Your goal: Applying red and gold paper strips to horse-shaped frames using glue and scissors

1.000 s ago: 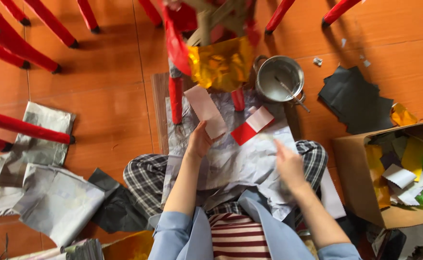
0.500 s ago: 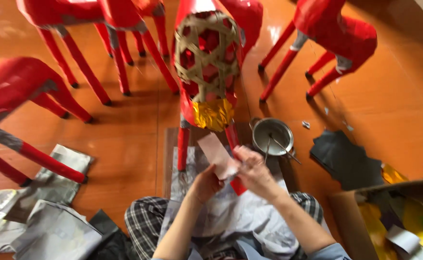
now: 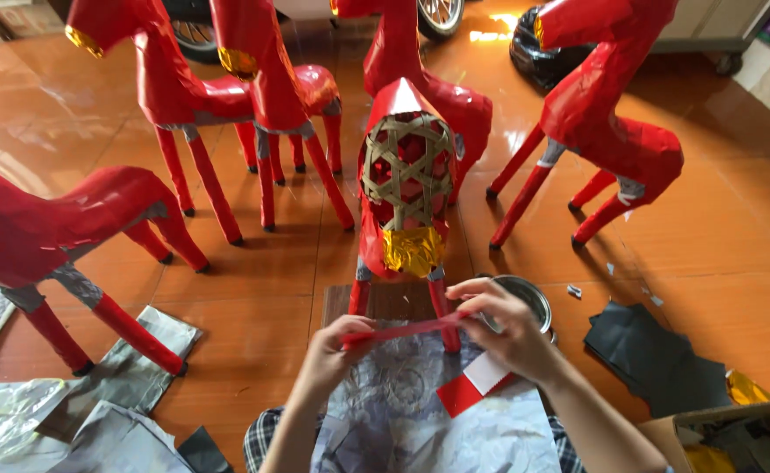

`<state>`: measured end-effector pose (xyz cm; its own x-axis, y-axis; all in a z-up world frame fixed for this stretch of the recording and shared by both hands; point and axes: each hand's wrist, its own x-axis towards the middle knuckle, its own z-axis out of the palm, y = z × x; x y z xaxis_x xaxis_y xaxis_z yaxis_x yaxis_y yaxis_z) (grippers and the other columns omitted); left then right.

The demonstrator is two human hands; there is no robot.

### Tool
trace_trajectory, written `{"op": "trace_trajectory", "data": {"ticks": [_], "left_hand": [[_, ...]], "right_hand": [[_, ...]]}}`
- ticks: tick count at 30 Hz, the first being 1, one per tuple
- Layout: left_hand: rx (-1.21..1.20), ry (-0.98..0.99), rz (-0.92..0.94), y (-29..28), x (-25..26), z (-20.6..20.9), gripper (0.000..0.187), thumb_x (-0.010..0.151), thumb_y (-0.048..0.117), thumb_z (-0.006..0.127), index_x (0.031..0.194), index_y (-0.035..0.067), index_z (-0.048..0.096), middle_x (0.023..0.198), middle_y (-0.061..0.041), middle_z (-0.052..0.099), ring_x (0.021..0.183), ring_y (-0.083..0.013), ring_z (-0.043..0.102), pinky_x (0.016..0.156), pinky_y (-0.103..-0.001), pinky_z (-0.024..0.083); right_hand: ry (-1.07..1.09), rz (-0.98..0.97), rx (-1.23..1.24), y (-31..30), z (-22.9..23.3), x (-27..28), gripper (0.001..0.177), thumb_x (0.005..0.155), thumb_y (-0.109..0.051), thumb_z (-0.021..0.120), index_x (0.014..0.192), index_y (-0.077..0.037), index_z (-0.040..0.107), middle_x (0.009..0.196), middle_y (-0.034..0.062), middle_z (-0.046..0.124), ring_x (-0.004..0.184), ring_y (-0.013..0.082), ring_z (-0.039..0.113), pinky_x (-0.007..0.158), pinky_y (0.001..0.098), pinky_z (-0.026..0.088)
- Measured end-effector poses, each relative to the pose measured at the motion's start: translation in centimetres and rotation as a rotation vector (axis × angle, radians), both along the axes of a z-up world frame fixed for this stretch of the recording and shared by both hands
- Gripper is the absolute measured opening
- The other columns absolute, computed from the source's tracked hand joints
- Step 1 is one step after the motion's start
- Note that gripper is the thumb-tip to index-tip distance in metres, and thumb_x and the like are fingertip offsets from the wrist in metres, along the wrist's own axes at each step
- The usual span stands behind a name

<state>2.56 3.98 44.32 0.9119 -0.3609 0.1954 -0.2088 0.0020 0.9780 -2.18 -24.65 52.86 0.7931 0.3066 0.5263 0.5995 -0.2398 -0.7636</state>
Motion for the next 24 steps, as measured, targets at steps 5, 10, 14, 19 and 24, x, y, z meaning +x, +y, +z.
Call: {"op": "trace_trajectory", "data": {"ticks": [5, 10, 14, 19, 24], "left_hand": [[-0.016, -0.363, 0.068, 0.2, -0.3, 13.5, 0.007, 0.083, 0.012, 0.073, 0.088, 0.014, 0.077, 0.092, -0.003, 0.073, 0.076, -0.0083, 0.056, 0.067, -0.026, 0.049], [0.066, -0.583, 0.486, -1.6, 6.4, 21.6, 0.02, 0.099, 0.018, 0.063, 0.083, 0.006, 0.07, 0.07, -0.007, 0.066, 0.065, -0.0167, 0.061, 0.074, -0.032, 0.051], [-0.203, -0.627, 0.271, -3.3, 10.8, 24.1, 0.038, 0.107, 0.016, 0.055, 0.143, 0.014, 0.043, 0.074, -0.007, 0.057, 0.064, -0.0112, 0.053, 0.061, -0.022, 0.05], [0.001, -0.562, 0.24, -4.2, 10.1, 22.8, 0.048, 0.103, -0.006, 0.035, 0.15, 0.007, 0.036, 0.15, -0.024, 0.038, 0.142, -0.0446, 0.027, 0.117, -0.06, 0.015], [0.032, -0.485, 0.217, -4.6, 12.2, 19.7, 0.046, 0.103, -0.001, 0.036, 0.147, 0.012, 0.043, 0.147, -0.022, 0.044, 0.14, -0.041, 0.033, 0.115, -0.056, 0.026]], "right_hand": [[-0.253, -0.08, 0.061, -1.4, 5.7, 2.7, 0.019, 0.09, -0.018, 0.062, 0.08, -0.005, 0.071, 0.099, 0.0136, 0.072, 0.096, 0.029, 0.069, 0.087, 0.0376, 0.051], [-0.23, -0.461, 0.109, 1.7, 17.3, 5.4, 0.039, 0.102, -0.019, 0.056, 0.067, -0.005, 0.049, 0.06, 0.0072, 0.04, 0.061, 0.0177, 0.048, 0.064, 0.0336, 0.039], [-0.106, -0.386, 0.376, -0.6, 14.9, 13.1, 0.026, 0.103, -0.02, 0.056, 0.089, 0.001, 0.064, 0.076, 0.0151, 0.058, 0.069, 0.0213, 0.063, 0.064, 0.0314, 0.056], [0.23, -0.368, 0.664, -0.3, 12.9, 13.9, 0.021, 0.094, -0.018, 0.064, 0.08, -0.003, 0.068, 0.069, 0.0132, 0.066, 0.059, 0.0209, 0.07, 0.053, 0.0339, 0.059], [0.204, -0.401, 0.606, 0.0, 10.7, 14.9, 0.018, 0.093, -0.017, 0.066, 0.08, -0.004, 0.065, 0.062, 0.008, 0.059, 0.052, 0.0122, 0.061, 0.043, 0.0215, 0.051]]}}
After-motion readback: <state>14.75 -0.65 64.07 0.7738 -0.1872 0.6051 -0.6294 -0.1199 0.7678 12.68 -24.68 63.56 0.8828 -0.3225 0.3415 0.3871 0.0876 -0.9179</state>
